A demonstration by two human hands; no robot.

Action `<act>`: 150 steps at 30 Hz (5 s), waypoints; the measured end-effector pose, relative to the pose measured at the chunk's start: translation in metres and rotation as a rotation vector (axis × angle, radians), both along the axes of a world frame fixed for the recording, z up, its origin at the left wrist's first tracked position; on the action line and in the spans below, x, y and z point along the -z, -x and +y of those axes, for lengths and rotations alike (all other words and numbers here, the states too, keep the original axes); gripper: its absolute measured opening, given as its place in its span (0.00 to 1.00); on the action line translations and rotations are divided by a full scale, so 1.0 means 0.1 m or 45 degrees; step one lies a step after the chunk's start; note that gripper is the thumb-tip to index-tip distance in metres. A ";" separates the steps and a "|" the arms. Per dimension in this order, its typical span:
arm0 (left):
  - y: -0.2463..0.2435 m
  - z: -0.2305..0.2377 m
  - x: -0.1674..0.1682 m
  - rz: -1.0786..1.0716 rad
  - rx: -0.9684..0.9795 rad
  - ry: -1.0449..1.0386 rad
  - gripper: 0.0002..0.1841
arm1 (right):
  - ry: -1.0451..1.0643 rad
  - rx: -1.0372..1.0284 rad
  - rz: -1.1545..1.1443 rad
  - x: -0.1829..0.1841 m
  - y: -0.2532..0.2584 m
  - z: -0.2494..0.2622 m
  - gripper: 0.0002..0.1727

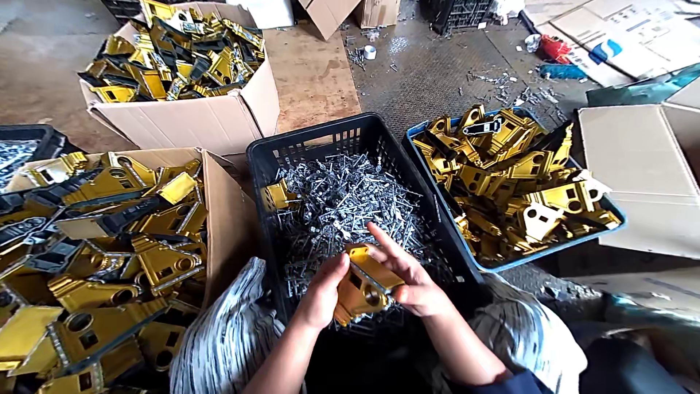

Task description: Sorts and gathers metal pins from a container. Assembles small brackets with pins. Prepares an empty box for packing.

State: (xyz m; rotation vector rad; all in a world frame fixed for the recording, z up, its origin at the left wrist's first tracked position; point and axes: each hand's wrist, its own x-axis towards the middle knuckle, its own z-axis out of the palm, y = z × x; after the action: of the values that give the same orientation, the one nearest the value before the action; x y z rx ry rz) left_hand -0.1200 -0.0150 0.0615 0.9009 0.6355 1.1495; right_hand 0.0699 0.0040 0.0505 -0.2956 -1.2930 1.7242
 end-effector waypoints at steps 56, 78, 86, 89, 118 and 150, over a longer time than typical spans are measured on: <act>0.64 0.46 -0.47 -0.263 -0.929 0.322 0.44 | 0.516 1.181 -2.569 -0.13 -2.65 0.84 0.25; -0.05 0.14 0.01 0.639 -0.441 -0.142 0.44 | -0.254 0.223 -0.939 -0.36 -0.08 0.50 0.09; 0.17 0.28 -0.13 0.619 -0.898 -0.068 0.44 | -0.401 0.250 -1.722 -0.16 0.10 0.37 0.17; 0.14 0.22 -0.22 0.504 -0.825 0.179 0.26 | -0.227 0.412 -1.281 -0.30 -0.11 0.25 0.17; 0.08 0.07 -0.05 0.651 -0.172 -0.126 0.12 | -0.708 0.663 -0.772 -0.06 -0.13 0.23 0.13; 0.06 0.14 0.00 0.617 0.016 -0.183 0.37 | -0.931 0.740 -1.006 -0.03 0.08 0.00 0.55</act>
State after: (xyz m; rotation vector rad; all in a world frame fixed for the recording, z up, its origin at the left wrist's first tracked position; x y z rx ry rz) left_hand -0.1264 -0.0009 0.0615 1.3225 0.9447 0.9769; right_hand 0.0619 0.0040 0.0532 -0.8604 -2.0352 0.5584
